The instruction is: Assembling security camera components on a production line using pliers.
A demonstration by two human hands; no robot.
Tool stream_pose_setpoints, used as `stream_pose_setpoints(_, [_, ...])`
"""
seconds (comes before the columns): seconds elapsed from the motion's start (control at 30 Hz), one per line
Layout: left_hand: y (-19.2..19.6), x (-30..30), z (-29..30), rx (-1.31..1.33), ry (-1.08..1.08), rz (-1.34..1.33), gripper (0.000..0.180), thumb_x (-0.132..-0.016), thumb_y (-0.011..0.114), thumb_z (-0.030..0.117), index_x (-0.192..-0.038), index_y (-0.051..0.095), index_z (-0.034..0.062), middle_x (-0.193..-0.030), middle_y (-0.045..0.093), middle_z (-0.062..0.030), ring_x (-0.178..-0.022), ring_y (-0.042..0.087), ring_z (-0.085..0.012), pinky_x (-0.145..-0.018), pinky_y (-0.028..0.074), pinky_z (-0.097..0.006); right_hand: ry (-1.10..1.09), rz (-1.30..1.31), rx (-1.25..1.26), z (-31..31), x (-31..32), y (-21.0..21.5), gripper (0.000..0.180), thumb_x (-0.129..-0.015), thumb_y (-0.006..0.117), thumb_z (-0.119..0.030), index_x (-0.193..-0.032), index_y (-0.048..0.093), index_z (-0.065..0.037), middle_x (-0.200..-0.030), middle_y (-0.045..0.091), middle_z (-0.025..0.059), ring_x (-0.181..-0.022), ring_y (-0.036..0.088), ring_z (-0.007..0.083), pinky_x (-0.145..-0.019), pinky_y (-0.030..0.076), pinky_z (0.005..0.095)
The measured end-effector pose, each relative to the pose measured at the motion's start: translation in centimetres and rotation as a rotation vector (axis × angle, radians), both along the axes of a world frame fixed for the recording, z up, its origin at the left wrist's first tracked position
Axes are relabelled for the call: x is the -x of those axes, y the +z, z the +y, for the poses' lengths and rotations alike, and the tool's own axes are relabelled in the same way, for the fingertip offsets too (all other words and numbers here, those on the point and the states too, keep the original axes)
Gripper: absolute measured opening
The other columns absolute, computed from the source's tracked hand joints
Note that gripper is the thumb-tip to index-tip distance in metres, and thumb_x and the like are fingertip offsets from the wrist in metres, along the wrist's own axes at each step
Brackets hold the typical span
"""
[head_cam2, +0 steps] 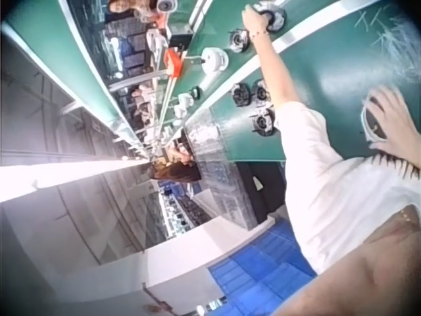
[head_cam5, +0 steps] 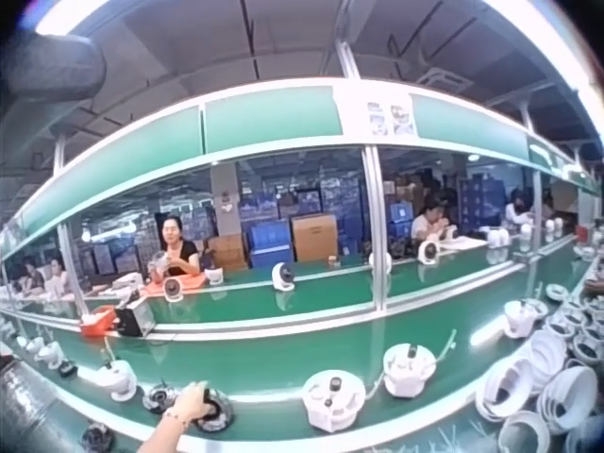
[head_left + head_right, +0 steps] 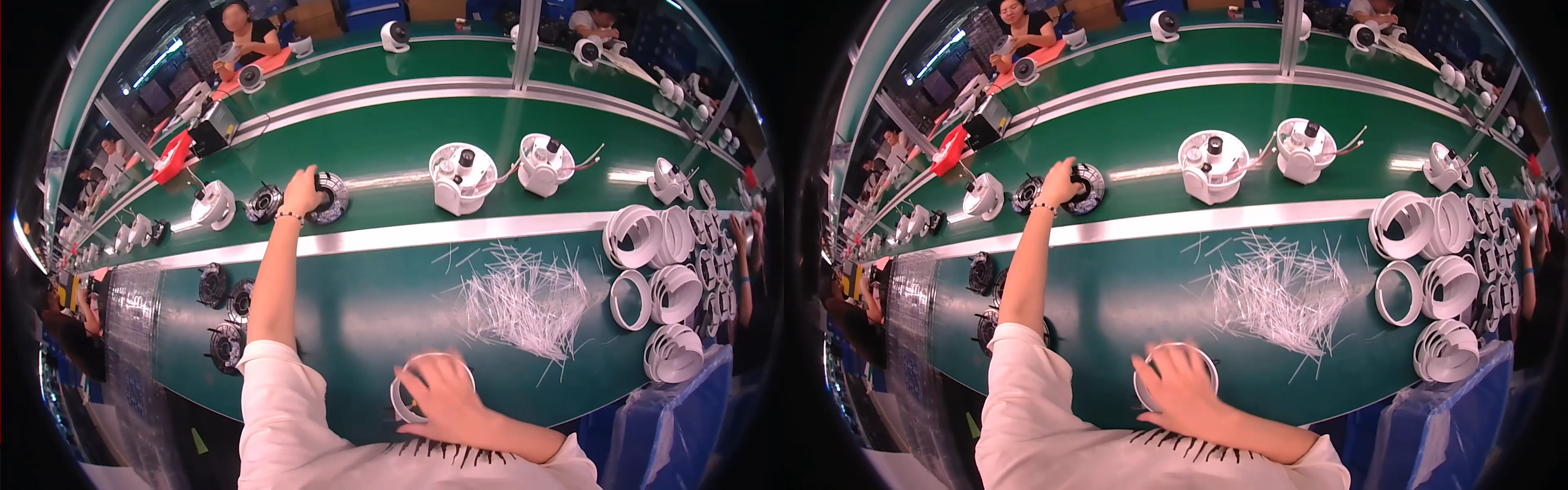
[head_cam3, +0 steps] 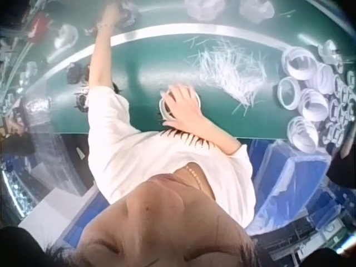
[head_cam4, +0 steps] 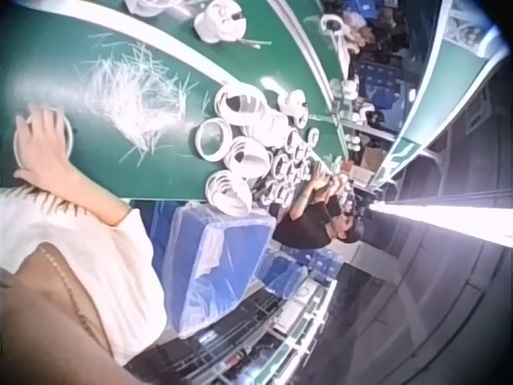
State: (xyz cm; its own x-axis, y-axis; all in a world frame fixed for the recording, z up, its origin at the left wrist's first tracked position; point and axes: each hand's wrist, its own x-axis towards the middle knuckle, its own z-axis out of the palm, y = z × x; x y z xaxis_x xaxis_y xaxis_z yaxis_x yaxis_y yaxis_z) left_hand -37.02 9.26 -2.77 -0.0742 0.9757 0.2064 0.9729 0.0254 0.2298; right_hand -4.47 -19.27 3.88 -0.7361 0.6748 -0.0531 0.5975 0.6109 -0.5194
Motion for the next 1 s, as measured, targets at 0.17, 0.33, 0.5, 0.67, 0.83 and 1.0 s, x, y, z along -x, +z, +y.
stream_pose_setpoints(0.17, [0.8, -5.6, -4.1, -0.324, -0.048, -0.251, 0.031, -0.064, 0.069, 0.014, -0.085, 0.051, 0.0005, -0.078, 0.056, -0.0160, -0.078, 0.057, -0.0313, -0.067, 0.044, -0.036, 0.066, -0.231, 0.067, 1.7, -1.2, -0.7, 0.108, -0.045, 0.080, -0.037, -0.132, 0.022, -0.009, -0.134, 0.013, 0.0235, -0.121, 0.016, 0.0454, -0.084, 0.027, 0.0650])
stream_pose_setpoints(0.33, [0.0, -11.0, -8.1, -0.279, -0.007, -1.115, 0.020, -0.073, 0.063, 0.009, -0.085, 0.049, -0.0006, -0.076, 0.059, -0.0076, -0.068, 0.057, -0.0142, -0.062, 0.045, -0.025, 0.114, -0.207, 0.033, 1.4, -1.7, -0.4, 0.106, -0.046, 0.080, -0.033, -0.130, 0.023, -0.006, -0.133, 0.015, 0.0239, -0.121, 0.019, 0.0423, -0.086, 0.030, 0.0606])
stream_pose_setpoints(0.5, [0.7, -15.5, -12.3, -0.292, -0.154, -1.412, 0.024, -0.080, 0.054, 0.001, -0.100, 0.040, -0.0012, -0.092, 0.054, -0.0079, -0.083, 0.053, -0.0112, -0.073, 0.043, -0.023, 0.066, -0.007, 0.052, 2.2, -3.1, -0.2, 0.103, -0.046, 0.078, -0.028, -0.130, 0.024, -0.005, -0.132, 0.019, 0.0243, -0.121, 0.021, 0.0423, -0.093, 0.026, 0.0527])
stream_pose_setpoints(0.67, [1.3, -20.5, -16.2, -0.202, -0.298, -1.421, 0.024, -0.082, 0.051, 0.001, -0.102, 0.038, -0.0009, -0.097, 0.052, -0.0084, -0.089, 0.056, -0.0135, -0.079, 0.044, -0.024, -0.483, 1.084, 0.007, 6.5, -5.6, -1.8, 0.107, -0.051, 0.078, -0.021, -0.132, 0.011, 0.002, -0.129, 0.027, 0.0193, -0.119, 0.030, 0.0267, -0.099, 0.024, 0.0368])
stream_pose_setpoints(0.83, [0.1, -22.8, -18.0, 0.078, -0.412, -1.594, 0.033, -0.081, 0.050, 0.000, -0.111, 0.036, -0.0004, -0.104, 0.051, -0.0084, -0.096, 0.051, -0.0127, -0.083, 0.041, -0.025, -0.607, 0.838, -0.090, 7.4, -5.3, -2.6, 0.114, -0.051, 0.079, -0.025, -0.132, 0.004, 0.004, -0.127, 0.023, 0.0234, -0.120, 0.027, 0.0330, -0.099, 0.025, 0.0397])
stream_pose_setpoints(1.0, [2.6, -22.1, -18.2, 0.680, -0.555, -2.114, 0.071, -0.083, 0.027, 0.056, -0.132, 0.022, 0.0050, -0.131, 0.031, -0.0160, -0.119, 0.035, -0.0281, -0.100, 0.027, -0.043, -0.634, 0.801, 0.008, 7.4, -5.5, -2.8, 0.116, -0.050, 0.079, -0.023, -0.132, 0.003, 0.005, -0.135, 0.014, 0.0257, -0.127, 0.017, 0.0309, -0.102, 0.018, 0.0362])
